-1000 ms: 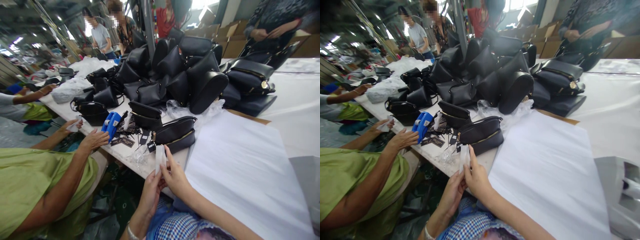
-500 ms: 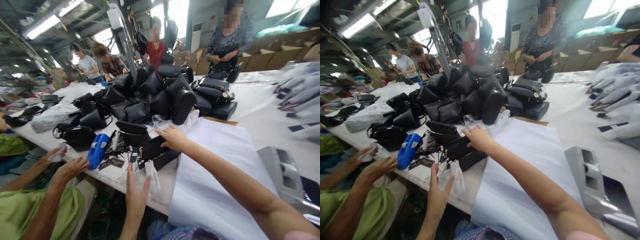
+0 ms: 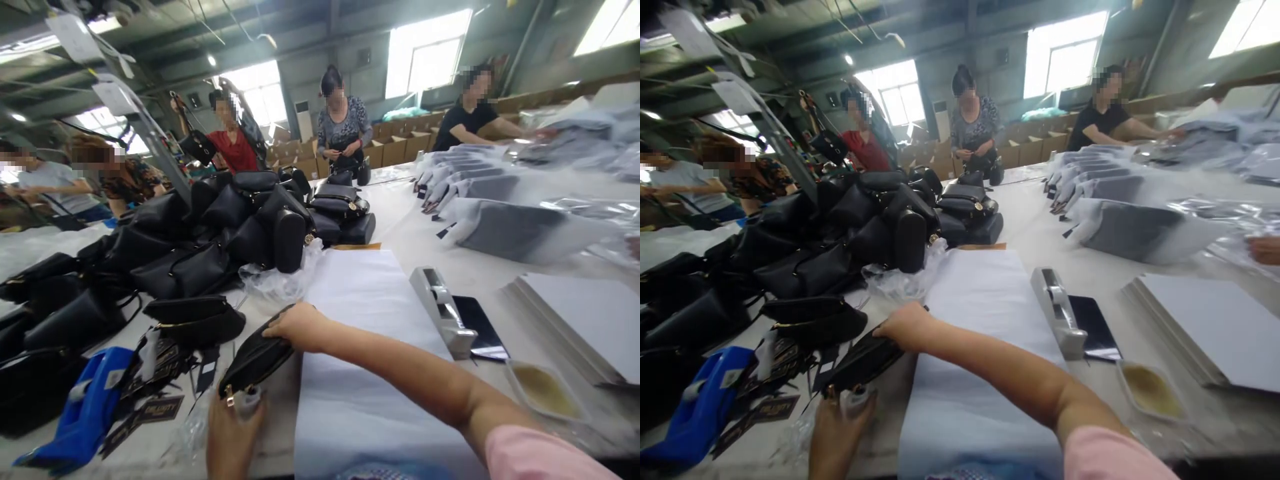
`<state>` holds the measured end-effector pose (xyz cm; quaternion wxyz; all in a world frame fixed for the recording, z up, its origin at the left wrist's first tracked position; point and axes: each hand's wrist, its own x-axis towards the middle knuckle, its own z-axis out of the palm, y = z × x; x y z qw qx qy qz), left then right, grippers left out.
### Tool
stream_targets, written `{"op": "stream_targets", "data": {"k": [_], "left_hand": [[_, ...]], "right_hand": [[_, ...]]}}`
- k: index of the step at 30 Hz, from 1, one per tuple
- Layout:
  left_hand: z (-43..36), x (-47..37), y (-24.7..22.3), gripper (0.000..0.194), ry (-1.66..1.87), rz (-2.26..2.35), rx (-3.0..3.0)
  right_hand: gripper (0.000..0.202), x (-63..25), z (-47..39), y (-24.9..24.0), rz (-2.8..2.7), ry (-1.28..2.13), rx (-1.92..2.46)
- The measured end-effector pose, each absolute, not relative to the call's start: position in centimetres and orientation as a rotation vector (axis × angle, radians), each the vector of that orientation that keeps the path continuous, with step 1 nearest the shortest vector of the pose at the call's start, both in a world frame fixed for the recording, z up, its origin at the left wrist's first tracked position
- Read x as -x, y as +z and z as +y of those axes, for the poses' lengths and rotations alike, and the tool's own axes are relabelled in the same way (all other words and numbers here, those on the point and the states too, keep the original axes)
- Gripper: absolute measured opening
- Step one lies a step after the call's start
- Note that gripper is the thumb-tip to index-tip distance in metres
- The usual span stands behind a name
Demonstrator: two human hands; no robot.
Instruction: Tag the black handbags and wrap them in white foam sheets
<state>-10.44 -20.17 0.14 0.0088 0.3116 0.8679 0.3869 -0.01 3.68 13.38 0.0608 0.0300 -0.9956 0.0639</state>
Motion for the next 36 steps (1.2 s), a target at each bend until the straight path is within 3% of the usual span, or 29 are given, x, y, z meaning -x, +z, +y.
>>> {"op": "stream_targets", "data": {"k": [5, 11, 18, 25, 32, 36], "left_hand": [[-18.4, 11.5, 5.0, 0.065, 1.063, 2.888, -1.696], [-13.0, 11.8, 8.4, 0.055, 0.743, 2.510, -2.432], [-7.3, 10.6, 8.0, 0.060, 0.540, 2.389, -2.676], [-7.0, 9.6, 5.5, 0.065, 0.111, 2.174, -2.392], [-6.7, 6.0, 6.6, 0.059, 0.663, 1.947, -2.091], [-3.3, 2.3, 6.6, 0.072, 0.680, 1.939, -2.169]], "right_hand": [[0.049, -6.3, 4.2, 14.1, -2.754, 0.230, 0.042], [0.060, -14.3, 5.5, 11.5, -2.480, 0.059, 0.305], [0.060, -18.2, 5.8, 7.8, -2.271, -0.010, 0.461], [0.051, -19.7, 5.9, 3.2, -2.340, -0.049, 0.463], [0.046, -20.4, 4.5, 0.6, -2.421, -0.085, 0.569], [0.042, -19.7, 4.0, 1.1, -2.435, -0.063, 0.622]]}}
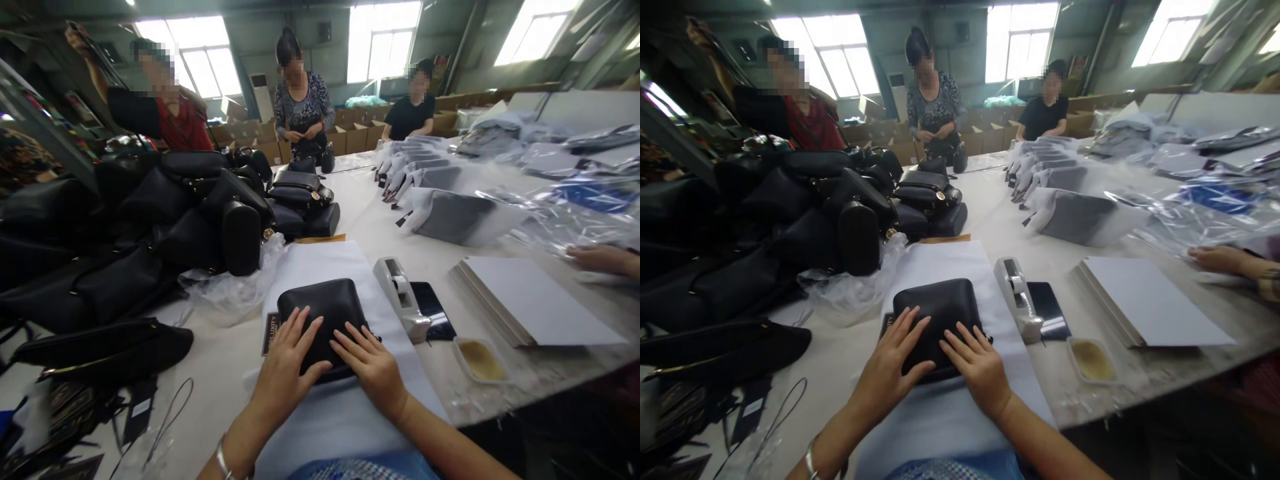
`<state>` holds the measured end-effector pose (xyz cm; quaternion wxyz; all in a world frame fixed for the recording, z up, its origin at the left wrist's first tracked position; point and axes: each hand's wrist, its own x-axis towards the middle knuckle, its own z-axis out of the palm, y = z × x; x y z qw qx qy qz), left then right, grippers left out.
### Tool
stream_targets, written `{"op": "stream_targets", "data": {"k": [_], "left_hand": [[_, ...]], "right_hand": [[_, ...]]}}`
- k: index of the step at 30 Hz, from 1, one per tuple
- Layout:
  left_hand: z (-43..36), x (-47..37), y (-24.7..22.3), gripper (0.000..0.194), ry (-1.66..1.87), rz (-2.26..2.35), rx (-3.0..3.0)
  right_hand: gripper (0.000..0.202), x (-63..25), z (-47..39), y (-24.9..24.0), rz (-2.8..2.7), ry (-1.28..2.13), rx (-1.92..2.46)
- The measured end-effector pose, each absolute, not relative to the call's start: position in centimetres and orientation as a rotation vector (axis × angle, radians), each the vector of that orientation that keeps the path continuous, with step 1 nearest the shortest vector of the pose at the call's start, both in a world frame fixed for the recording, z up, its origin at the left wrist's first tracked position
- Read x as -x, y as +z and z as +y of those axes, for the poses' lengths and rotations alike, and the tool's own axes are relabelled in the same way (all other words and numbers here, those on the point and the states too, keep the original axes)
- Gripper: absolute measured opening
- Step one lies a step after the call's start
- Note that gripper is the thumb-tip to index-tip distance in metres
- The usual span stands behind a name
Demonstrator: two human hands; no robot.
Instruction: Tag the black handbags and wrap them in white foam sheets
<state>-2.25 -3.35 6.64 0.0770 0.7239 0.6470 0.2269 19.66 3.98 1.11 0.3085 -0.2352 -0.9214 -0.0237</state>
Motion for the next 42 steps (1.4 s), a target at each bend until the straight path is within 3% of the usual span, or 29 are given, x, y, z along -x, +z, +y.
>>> {"op": "stream_targets", "data": {"k": [7, 13, 16, 22, 27, 30, 33, 38, 42], "left_hand": [[-1.3, 1.7, 3.0, 0.072, 0.618, 1.887, -2.350], [-1.9, 6.2, 3.1, 0.041, 1.003, 2.027, -1.959], [-1.9, 8.5, 3.3, 0.040, 0.668, 2.147, -1.996], [-3.0, 10.6, 4.6, 0.051, 0.194, 2.108, -2.035], [-6.7, 12.1, 6.2, 0.044, -0.083, 2.377, -2.017], [-7.0, 10.7, 6.2, 0.043, 0.350, 2.363, -2.110], [-5.9, 6.2, 6.0, 0.054, 0.677, 2.115, -2.155], [-3.1, 0.3, 4.8, 0.060, 0.584, 2.032, -2.294], [-2.2, 0.2, 3.6, 0.061, 0.551, 2.113, -2.291]], "right_hand": [[0.037, -23.6, 2.6, 3.7, -2.467, 0.196, 0.659], [0.031, -33.9, 3.0, 4.3, -2.007, -0.147, 1.182], [0.032, -35.5, 3.2, 3.4, -1.982, -0.156, 1.243], [0.038, -31.5, 4.3, 3.6, -2.211, -0.034, 0.899], [0.024, -33.5, 6.9, 4.3, -2.054, -0.276, 1.237], [0.025, -36.6, 6.6, 4.2, -1.990, -0.417, 1.538], [0.034, -38.5, 5.2, 3.0, -2.061, -0.502, 1.768], [0.042, -39.8, 3.9, -0.4, -2.243, -0.476, 1.851], [0.038, -39.1, 5.7, 1.0, -2.183, -0.460, 1.562]]}}
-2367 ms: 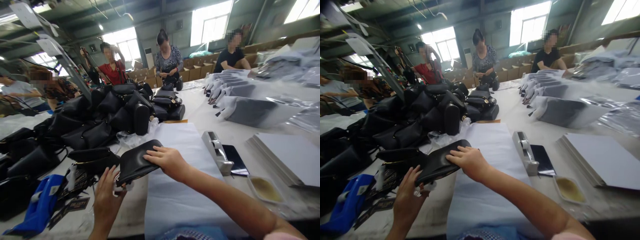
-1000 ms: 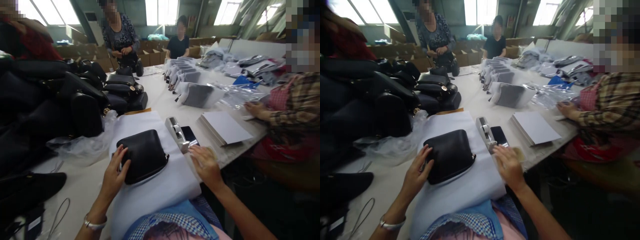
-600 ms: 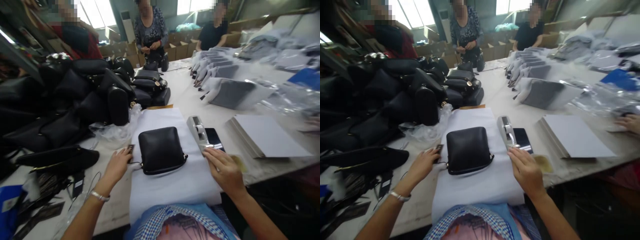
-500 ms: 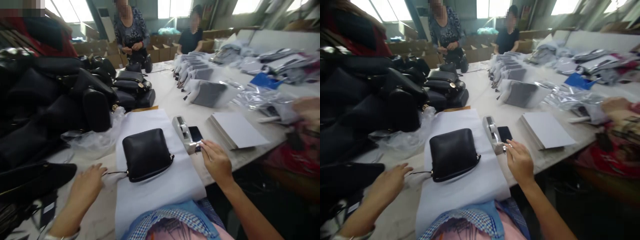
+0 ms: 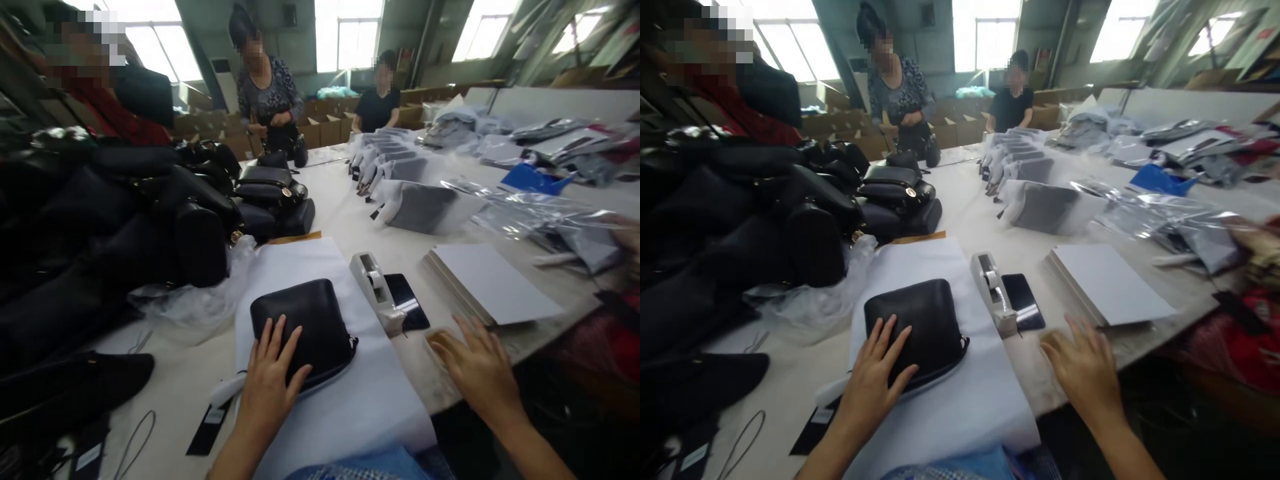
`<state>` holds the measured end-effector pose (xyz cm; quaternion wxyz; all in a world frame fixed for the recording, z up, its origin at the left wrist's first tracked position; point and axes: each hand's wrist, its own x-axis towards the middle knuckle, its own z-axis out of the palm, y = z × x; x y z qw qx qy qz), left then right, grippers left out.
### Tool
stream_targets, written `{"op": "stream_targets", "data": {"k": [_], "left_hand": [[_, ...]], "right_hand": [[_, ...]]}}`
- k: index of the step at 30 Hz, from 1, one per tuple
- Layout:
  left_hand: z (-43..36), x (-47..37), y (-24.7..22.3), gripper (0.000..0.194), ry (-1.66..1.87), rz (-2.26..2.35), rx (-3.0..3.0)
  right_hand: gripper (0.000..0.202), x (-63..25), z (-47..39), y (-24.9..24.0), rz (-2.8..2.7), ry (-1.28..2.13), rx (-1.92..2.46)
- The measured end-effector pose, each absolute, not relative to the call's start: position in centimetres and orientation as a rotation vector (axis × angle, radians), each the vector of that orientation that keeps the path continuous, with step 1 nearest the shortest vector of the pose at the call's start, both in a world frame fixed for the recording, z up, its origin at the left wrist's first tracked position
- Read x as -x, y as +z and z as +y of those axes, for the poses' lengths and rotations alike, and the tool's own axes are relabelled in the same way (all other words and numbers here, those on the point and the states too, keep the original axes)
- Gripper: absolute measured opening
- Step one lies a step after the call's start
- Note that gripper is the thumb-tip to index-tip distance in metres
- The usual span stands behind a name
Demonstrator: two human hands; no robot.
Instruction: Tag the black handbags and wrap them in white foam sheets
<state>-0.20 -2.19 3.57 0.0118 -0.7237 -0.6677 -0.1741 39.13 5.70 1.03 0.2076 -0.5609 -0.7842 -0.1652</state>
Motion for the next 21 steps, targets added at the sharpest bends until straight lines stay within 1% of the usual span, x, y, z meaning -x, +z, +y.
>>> {"op": "stream_targets", "data": {"k": [3, 4, 6, 8, 10, 11, 13, 17, 21], "left_hand": [[-2.3, 0.6, 3.1, 0.067, -0.552, -2.075, 2.263], [-2.4, 0.7, 3.0, 0.070, -0.554, -2.073, 2.273], [-2.5, 0.8, 3.0, 0.075, -0.554, -2.074, 2.287], [-2.6, 0.9, 2.9, 0.079, -0.554, -2.070, 2.286], [-2.7, 1.0, 2.8, 0.083, -0.553, -2.057, 2.275], [-2.7, 1.1, 2.6, 0.084, -0.552, -2.041, 2.275], [-2.7, 1.4, 2.2, 0.086, -0.547, -1.993, 2.282], [-2.2, 2.5, 0.8, 0.086, -0.544, -1.850, 2.294], [-1.6, 3.3, -1.1, 0.081, -0.583, -1.736, 2.304]], "right_hand": [[0.022, -35.1, 8.2, 5.6, -2.094, -0.338, 1.208], [0.021, -33.0, 9.2, 7.3, -2.086, -0.254, 1.095], [0.021, -27.9, 11.9, 9.8, -2.148, -0.039, 0.910], [0.028, -22.4, 15.5, 10.5, -2.295, 0.159, 0.834], [0.039, -17.0, 19.7, 9.5, -2.526, 0.281, 0.916], [0.044, -14.6, 21.8, 8.5, -2.617, 0.306, 1.058], [0.049, -10.6, 25.5, 6.0, -2.659, 0.319, 1.178], [0.044, -6.2, 30.2, 1.5, -2.625, 0.269, 1.347], [0.035, -5.6, 31.8, -0.6, -2.563, 0.195, 1.372]]}}
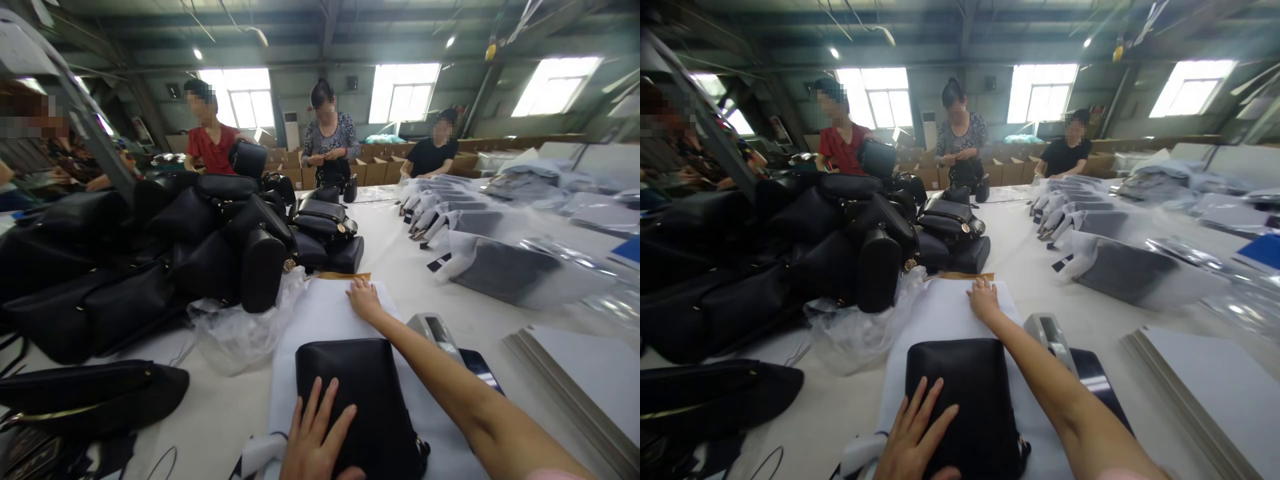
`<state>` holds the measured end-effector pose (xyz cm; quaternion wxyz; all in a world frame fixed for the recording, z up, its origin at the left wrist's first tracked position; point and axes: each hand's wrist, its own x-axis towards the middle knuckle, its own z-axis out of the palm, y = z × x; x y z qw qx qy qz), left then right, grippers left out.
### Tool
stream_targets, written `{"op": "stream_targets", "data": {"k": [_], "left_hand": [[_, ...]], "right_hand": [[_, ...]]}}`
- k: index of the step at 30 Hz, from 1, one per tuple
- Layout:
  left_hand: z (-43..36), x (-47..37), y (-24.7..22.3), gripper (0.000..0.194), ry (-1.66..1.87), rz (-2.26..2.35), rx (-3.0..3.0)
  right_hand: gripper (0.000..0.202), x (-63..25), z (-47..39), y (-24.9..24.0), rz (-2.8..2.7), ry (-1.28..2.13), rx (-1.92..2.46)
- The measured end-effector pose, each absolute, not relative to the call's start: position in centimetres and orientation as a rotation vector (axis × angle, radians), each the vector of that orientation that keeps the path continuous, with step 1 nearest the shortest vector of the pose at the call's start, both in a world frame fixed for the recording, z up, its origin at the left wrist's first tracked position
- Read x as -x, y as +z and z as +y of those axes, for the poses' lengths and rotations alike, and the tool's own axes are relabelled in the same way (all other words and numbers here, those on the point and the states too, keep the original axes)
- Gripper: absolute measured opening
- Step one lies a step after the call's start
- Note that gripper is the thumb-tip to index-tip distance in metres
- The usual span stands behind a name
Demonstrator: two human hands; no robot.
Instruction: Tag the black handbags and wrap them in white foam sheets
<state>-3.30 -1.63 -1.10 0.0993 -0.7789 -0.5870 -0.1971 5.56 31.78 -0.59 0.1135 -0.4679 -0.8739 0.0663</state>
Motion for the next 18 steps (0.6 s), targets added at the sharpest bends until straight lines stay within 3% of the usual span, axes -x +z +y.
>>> {"op": "stream_targets", "data": {"k": [3, 8, 11, 15, 18], "left_hand": [[-1.5, 3.0, -2.3, 0.079, -0.686, -1.798, 2.237], [-1.7, 1.9, -3.0, 0.060, -0.682, -1.905, 2.100], [-1.7, 2.0, -2.8, 0.061, -0.639, -1.891, 2.128], [-1.4, 3.2, -1.8, 0.080, -0.647, -1.819, 2.250], [-1.3, 3.8, -0.6, 0.079, -0.621, -1.771, 2.353]], "right_hand": [[0.027, -5.8, 32.1, -1.0, -2.552, 0.174, 1.288], [0.017, -6.2, 32.1, -0.1, -2.463, 0.149, 1.198], [0.012, -6.4, 31.6, 0.9, -2.384, 0.130, 1.167], [0.002, -7.0, 30.4, 2.4, -2.382, 0.127, 1.044], [0.007, -7.8, 29.6, 3.4, -2.432, 0.138, 0.944]]}}
